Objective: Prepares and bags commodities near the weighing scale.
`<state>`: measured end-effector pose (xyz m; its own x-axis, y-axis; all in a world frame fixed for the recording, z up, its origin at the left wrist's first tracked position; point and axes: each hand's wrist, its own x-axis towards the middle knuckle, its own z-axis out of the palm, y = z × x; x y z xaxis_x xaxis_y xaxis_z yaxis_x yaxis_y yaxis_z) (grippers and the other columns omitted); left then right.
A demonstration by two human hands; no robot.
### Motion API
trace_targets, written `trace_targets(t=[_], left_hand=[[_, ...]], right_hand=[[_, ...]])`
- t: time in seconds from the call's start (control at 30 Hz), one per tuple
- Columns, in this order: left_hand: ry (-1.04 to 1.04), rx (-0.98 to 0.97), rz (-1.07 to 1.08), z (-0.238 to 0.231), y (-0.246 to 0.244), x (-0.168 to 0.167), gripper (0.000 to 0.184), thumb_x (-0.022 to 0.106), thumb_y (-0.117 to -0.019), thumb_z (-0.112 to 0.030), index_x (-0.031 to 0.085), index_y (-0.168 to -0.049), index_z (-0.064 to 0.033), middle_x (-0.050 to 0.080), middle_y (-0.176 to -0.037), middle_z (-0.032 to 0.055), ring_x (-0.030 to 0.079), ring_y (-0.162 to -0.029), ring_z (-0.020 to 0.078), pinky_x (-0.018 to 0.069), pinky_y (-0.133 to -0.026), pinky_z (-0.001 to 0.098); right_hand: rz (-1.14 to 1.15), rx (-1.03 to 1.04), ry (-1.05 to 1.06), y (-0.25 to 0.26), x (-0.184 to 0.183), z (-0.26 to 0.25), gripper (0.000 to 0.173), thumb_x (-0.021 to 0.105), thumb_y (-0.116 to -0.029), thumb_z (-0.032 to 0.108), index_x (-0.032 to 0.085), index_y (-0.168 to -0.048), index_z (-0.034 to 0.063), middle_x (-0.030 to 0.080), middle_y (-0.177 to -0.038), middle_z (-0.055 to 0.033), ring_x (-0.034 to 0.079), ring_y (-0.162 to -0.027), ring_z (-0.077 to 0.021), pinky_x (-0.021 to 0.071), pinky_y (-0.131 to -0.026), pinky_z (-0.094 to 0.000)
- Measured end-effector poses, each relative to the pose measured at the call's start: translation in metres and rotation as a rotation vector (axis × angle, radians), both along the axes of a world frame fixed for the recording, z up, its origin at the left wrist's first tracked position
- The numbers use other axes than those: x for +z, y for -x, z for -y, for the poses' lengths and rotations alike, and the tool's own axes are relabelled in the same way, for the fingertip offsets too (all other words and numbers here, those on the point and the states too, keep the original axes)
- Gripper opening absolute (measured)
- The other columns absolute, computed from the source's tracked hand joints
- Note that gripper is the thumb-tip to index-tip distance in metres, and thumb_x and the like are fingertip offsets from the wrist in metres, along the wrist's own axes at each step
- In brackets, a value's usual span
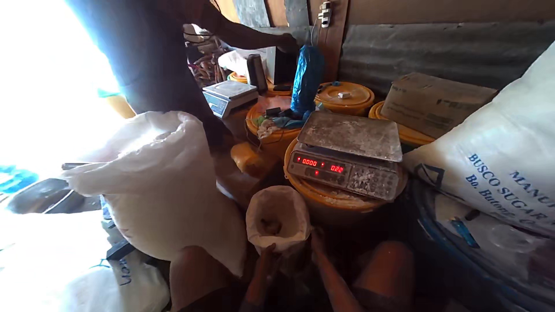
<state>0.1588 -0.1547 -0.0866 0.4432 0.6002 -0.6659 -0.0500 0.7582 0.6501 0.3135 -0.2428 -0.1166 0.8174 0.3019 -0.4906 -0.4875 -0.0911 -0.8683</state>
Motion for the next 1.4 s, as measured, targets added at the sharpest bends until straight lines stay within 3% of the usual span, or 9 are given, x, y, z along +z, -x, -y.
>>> trace_targets(t=[0.23, 0.4, 0.57, 0.67, 0.77, 0.97, 1.1, 1.23, 1.4], left_hand=[[-0.115, 0.119, 0.056, 0.002, 0.028, 0.007, 0.03, 0.04, -0.107, -0.017, 0.049, -0.129, 0.001, 0.067, -0.107, 0.0171, 0.069, -0.089, 0.024, 0.0602, -0.076, 0.0408], [-0.019, 0.239, 0.059, 0.015, 0.045, 0.009, 0.029, 0.035, -0.1052, -0.019, 0.048, -0.126, -0.0038, 0.066, -0.106, 0.0148, 0.068, -0.092, 0.0245, 0.0592, -0.077, 0.0438], [-0.006, 0.204, 0.133, 0.026, 0.031, 0.02, 0.029, 0.042, -0.1039, -0.02, 0.052, -0.126, -0.0036, 0.068, -0.11, 0.0159, 0.069, -0.098, 0.0273, 0.0594, -0.081, 0.0466], [-0.047, 0.158, 0.045, 0.024, 0.016, 0.019, 0.015, 0.049, -0.0995, -0.007, 0.058, -0.11, 0.0006, 0.068, -0.096, 0.0142, 0.069, -0.087, 0.0228, 0.0596, -0.078, 0.0397], [-0.127, 0.143, -0.17, 0.008, 0.007, 0.023, 0.003, 0.056, -0.0882, 0.002, 0.057, -0.089, -0.0004, 0.064, -0.075, 0.0102, 0.064, -0.066, 0.019, 0.0562, -0.06, 0.0356], [-0.183, -0.02, -0.46, -0.028, 0.004, 0.053, 0.009, 0.062, -0.0847, 0.006, 0.058, -0.092, 0.0043, 0.058, -0.077, 0.0145, 0.056, -0.065, 0.0232, 0.0493, -0.058, 0.0395], [-0.256, -0.143, -0.493, -0.044, -0.008, 0.073, 0.016, 0.063, -0.0854, 0.005, 0.059, -0.101, 0.0064, 0.06, -0.083, 0.0163, 0.057, -0.07, 0.0245, 0.0497, -0.061, 0.0416], [-0.373, -0.282, -0.455, -0.078, -0.021, 0.095, 0.02, 0.061, -0.0868, 0.005, 0.058, -0.106, 0.0064, 0.058, -0.079, 0.0129, 0.055, -0.064, 0.0196, 0.0484, -0.057, 0.0367], [-0.382, -0.192, -0.399, -0.126, 0.023, 0.082, 0.006, 0.057, -0.0888, 0.005, 0.055, -0.092, -0.0007, 0.056, -0.071, 0.0059, 0.055, -0.057, 0.0143, 0.0496, -0.052, 0.0308]], right_hand=[[-0.013, 0.005, -0.089, -0.004, -0.008, -0.022, 0.04, 0.057, -0.1059, 0.027, 0.055, -0.133, -0.0017, 0.065, -0.114, -0.0223, 0.065, -0.098, -0.0276, 0.0562, -0.085, -0.0456], [0.181, 0.184, -0.022, -0.025, -0.005, -0.047, 0.036, 0.06, -0.1033, 0.016, 0.056, -0.133, -0.0049, 0.064, -0.121, -0.024, 0.063, -0.106, -0.0282, 0.0531, -0.094, -0.0427], [0.331, 0.224, 0.08, -0.033, -0.009, -0.062, 0.054, 0.075, -0.0913, 0.012, 0.053, -0.137, -0.0076, 0.062, -0.12, -0.0286, 0.064, -0.101, -0.0341, 0.0537, -0.092, -0.0461], [0.388, 0.244, 0.147, -0.031, 0.003, -0.062, 0.046, 0.073, -0.0913, 0.01, 0.056, -0.13, -0.009, 0.064, -0.11, -0.0267, 0.064, -0.095, -0.0335, 0.0543, -0.087, -0.0462], [0.457, 0.272, 0.21, -0.022, 0.015, -0.051, 0.041, 0.071, -0.0901, 0.006, 0.058, -0.125, -0.0099, 0.063, -0.106, -0.0255, 0.062, -0.091, -0.0321, 0.0541, -0.084, -0.0447], [0.573, 0.157, 0.3, 0.002, 0.025, -0.009, 0.036, 0.073, -0.0791, -0.003, 0.061, -0.111, -0.0138, 0.064, -0.097, -0.0266, 0.063, -0.085, -0.0331, 0.0543, -0.078, -0.0464], [0.535, 0.032, 0.34, 0.016, 0.029, 0.016, 0.035, 0.075, -0.0767, -0.002, 0.061, -0.108, -0.0106, 0.062, -0.09, -0.0224, 0.062, -0.081, -0.0315, 0.0533, -0.073, -0.0476], [0.493, -0.063, 0.24, 0.05, 0.04, 0.023, 0.034, 0.075, -0.0742, -0.001, 0.059, -0.103, -0.0087, 0.06, -0.087, -0.0171, 0.06, -0.077, -0.0237, 0.053, -0.068, -0.0398], [0.362, -0.004, 0.117, 0.107, 0.059, 0.013, 0.039, 0.078, -0.0751, 0.005, 0.059, -0.106, -0.0092, 0.062, -0.094, -0.0178, 0.061, -0.08, -0.0207, 0.0534, -0.069, -0.036]])
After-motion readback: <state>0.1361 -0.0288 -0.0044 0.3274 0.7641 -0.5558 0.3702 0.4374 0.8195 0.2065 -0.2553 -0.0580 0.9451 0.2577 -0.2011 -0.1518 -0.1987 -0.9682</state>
